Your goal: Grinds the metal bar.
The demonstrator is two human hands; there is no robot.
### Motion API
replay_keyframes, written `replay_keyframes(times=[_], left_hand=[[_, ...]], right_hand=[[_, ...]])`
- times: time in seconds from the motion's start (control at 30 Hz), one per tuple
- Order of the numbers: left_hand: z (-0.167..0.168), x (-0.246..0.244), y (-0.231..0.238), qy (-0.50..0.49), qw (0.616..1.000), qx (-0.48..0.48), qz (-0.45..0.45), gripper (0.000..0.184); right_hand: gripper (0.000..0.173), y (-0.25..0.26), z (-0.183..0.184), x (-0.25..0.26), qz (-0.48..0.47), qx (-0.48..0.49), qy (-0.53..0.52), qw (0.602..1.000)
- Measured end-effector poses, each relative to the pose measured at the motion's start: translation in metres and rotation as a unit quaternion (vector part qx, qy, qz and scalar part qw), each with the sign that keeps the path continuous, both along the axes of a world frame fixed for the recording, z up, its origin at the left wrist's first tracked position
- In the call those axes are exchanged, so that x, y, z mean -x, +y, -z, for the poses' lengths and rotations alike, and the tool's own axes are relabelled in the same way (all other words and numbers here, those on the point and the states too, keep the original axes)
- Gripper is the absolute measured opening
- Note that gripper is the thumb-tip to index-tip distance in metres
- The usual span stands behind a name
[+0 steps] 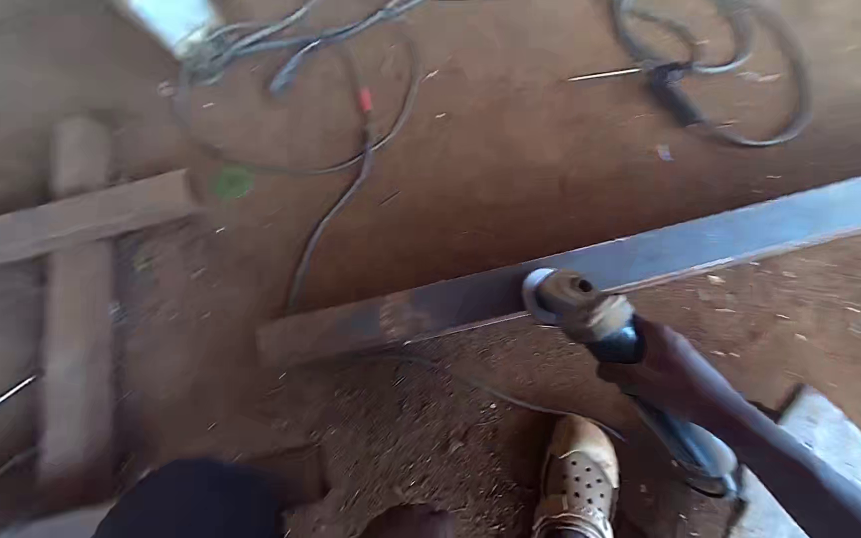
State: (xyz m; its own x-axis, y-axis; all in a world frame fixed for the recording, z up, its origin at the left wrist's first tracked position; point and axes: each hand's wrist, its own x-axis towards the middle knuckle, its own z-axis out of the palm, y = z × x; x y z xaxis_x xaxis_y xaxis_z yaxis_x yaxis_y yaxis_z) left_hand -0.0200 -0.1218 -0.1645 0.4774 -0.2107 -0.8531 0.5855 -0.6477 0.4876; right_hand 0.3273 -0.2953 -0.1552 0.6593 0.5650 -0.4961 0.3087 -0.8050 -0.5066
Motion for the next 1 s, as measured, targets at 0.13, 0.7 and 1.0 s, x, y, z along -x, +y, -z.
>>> replay_keyframes(times=[0.13,0.7,1.0], left_hand=[[0.018,0.018,-0.008,-0.032,0.999,0.031,0.009,0.041],[0.013,-0.009,0.007,-0.241,0.748,0.309,-0.536,0.127],[0.003,0.02,0.004,-0.223,0.64,0.212,-0.705,0.106]], right_hand=[[0.048,0.029,0.004,0.014,0.032,0.013,-0.032,0.999],[0.06,0.163,-0.015,0.173,0.0,-0.002,-0.019,1.0],[0.067,0.207,-0.024,0.247,-0.167,0.025,0.034,0.985]])
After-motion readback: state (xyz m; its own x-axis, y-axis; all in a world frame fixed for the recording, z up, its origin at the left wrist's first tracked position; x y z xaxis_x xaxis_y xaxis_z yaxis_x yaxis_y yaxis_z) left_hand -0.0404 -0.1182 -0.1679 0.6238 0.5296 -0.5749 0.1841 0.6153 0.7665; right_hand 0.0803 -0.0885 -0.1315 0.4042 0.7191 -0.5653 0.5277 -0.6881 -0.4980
